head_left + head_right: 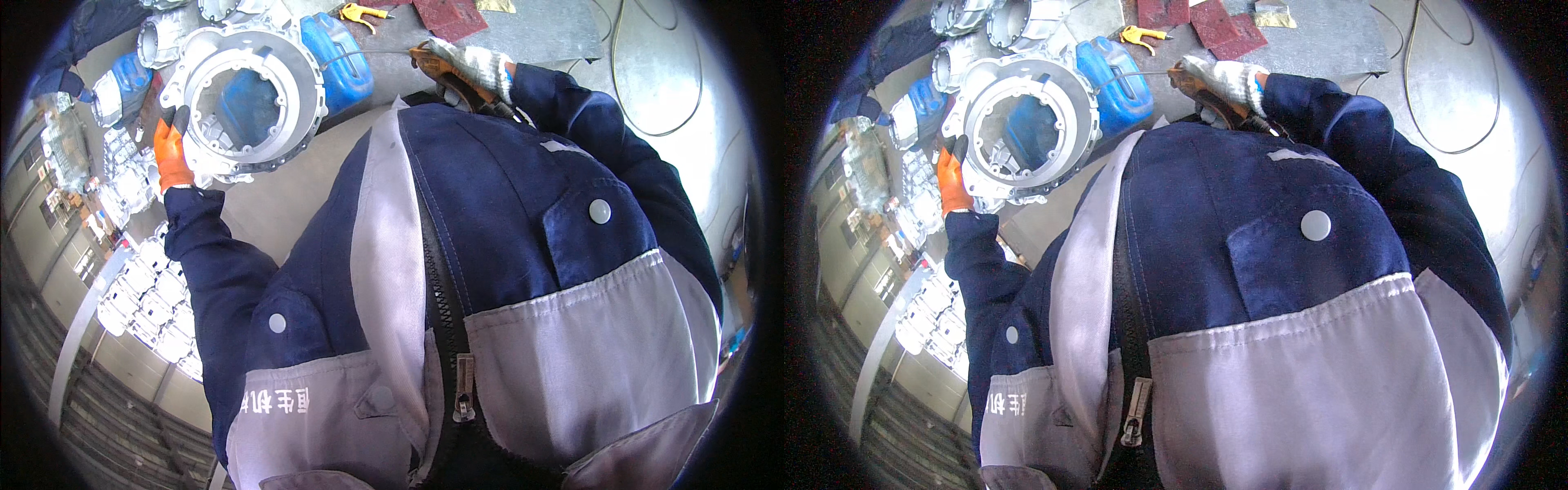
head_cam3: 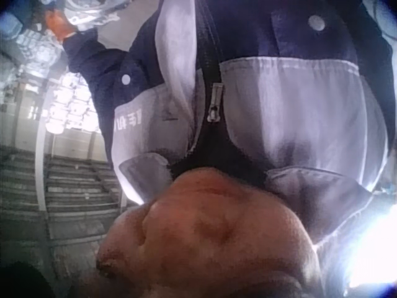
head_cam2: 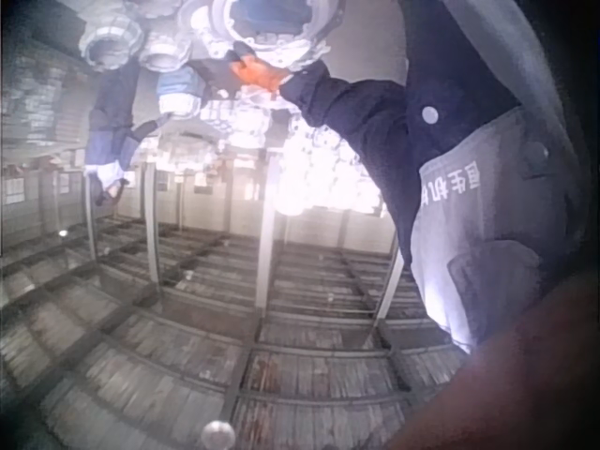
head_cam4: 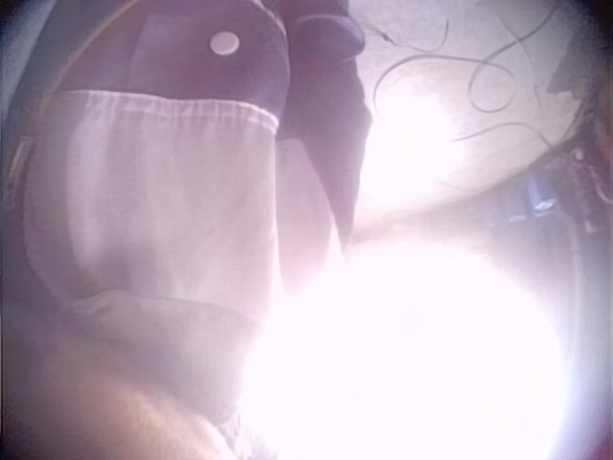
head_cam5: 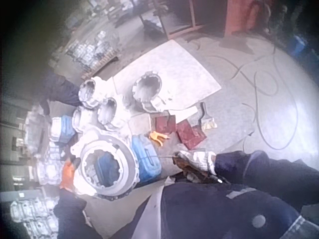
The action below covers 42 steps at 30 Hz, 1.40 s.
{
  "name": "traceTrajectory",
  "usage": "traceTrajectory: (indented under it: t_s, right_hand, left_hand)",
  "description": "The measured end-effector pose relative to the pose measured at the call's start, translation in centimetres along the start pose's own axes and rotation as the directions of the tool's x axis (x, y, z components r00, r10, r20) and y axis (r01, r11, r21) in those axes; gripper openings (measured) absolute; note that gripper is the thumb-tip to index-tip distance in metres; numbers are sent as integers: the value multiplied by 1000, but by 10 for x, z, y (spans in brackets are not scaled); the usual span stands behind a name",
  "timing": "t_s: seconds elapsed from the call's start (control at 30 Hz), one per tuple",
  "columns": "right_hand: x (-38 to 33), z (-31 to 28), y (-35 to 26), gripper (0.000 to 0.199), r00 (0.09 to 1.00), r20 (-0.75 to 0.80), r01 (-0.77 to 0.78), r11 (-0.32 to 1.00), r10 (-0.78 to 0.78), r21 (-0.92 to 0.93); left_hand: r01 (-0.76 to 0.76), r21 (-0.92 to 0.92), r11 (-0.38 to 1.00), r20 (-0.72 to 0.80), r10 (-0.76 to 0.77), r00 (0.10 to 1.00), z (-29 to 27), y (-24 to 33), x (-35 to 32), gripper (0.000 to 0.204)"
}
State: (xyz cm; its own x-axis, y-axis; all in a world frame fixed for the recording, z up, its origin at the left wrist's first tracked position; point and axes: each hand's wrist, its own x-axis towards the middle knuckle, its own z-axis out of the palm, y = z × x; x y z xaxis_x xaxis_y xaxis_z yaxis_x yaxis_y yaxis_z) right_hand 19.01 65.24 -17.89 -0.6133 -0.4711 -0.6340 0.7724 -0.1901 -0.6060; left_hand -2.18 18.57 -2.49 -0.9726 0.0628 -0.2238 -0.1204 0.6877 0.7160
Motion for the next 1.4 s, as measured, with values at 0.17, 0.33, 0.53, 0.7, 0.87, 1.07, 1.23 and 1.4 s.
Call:
traceTrajectory:
  t_s: [0.17, 0.33, 0.53, 0.7, 0.87, 1.07, 1.23, 1.4]
  right_hand:
    - [8, 19, -4, 61, 989, -145, 16, 998, -24, -59]
    - [13, 18, -2, 60, 986, -168, -18, 999, 12, -34]
    - [15, 10, -3, 61, 997, -60, -36, 997, 40, 66]
    - [13, 18, -6, 54, 979, -69, 192, 981, -191, 8]
    - [7, 22, -7, 49, 982, -105, 166, 980, -155, 110]
    - [16, 7, 0, 58, 993, 47, 98, 976, -109, 194]
    - [20, 8, 3, 61, 995, -7, 100, 980, -101, 171]
    - [22, 6, 3, 66, 994, -3, 114, 990, -114, 85]
  left_hand:
    - [-40, -38, 998, 38, 41, 998, -6, -12, 3, 35]
    - [-10, -11, 1000, 1, 10, 1000, -7, -14, 5, 35]
    - [-9, 19, 1000, -17, 10, 1000, -2, -6, 0, 37]
    - [-5, 56, 998, 26, 4, 1000, -5, -5, 2, 38]
    - [-21, 12, 1000, 60, 20, 998, -9, -14, 7, 38]
    - [-91, 101, 991, 20, 89, 996, -8, -15, 7, 36]
    - [-34, 76, 996, 26, 32, 999, -6, -10, 5, 38]
    - [-61, 148, 987, 23, 58, 998, -7, -7, 2, 37]
